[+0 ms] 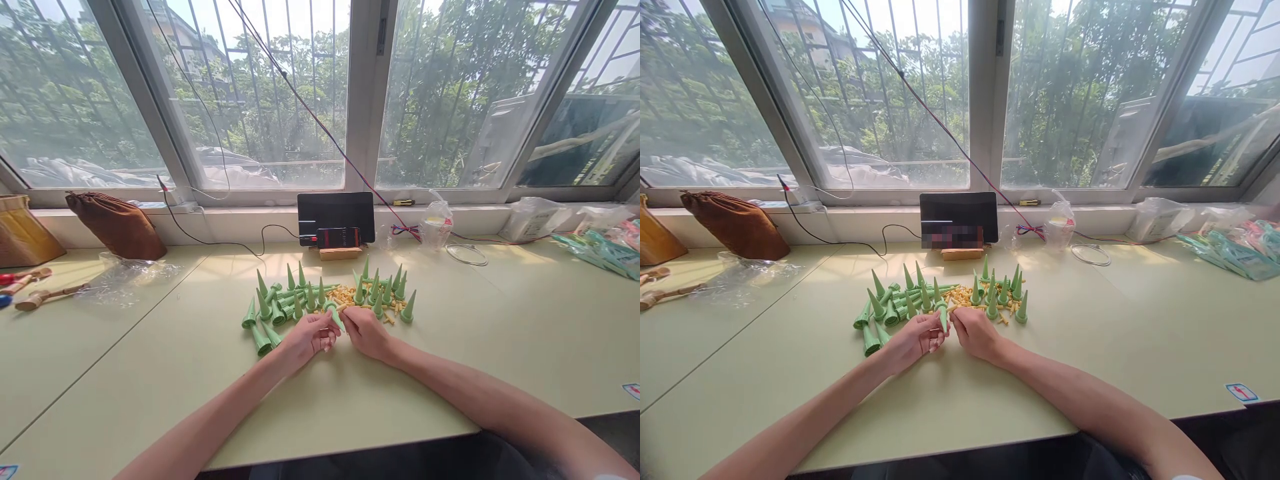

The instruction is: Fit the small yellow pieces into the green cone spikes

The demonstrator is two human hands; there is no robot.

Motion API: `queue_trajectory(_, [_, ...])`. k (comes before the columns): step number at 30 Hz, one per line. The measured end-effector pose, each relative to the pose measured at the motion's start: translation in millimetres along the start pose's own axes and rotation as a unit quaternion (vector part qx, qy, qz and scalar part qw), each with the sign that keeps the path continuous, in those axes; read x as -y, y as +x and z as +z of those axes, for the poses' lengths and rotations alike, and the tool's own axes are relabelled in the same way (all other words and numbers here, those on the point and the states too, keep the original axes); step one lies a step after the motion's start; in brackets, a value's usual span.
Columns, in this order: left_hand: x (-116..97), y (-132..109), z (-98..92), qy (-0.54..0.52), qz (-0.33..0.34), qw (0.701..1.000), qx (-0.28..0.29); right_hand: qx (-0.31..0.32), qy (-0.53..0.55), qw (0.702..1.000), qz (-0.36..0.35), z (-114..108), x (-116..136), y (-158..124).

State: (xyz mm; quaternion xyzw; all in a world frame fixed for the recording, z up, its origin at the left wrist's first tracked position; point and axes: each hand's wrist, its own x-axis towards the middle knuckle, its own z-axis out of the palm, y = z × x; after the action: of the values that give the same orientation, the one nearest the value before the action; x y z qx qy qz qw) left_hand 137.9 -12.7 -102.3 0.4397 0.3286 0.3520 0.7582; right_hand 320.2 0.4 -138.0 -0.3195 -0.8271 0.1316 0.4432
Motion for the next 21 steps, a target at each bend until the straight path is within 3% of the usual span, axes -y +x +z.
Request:
queue_trajectory(12, [7.8, 2.8, 1.7, 0.094, 0.088, 0.991, -0.043, -0.004, -0.016, 1.000, -0.006, 2.3, -3.5, -0.2])
queue_trajectory(21, [7.0, -1.3, 8.7, 0.236, 0.163, 0.955, -0.071, 0.006, -0.017, 1.000, 0.006, 0.6, 0.3, 0.5])
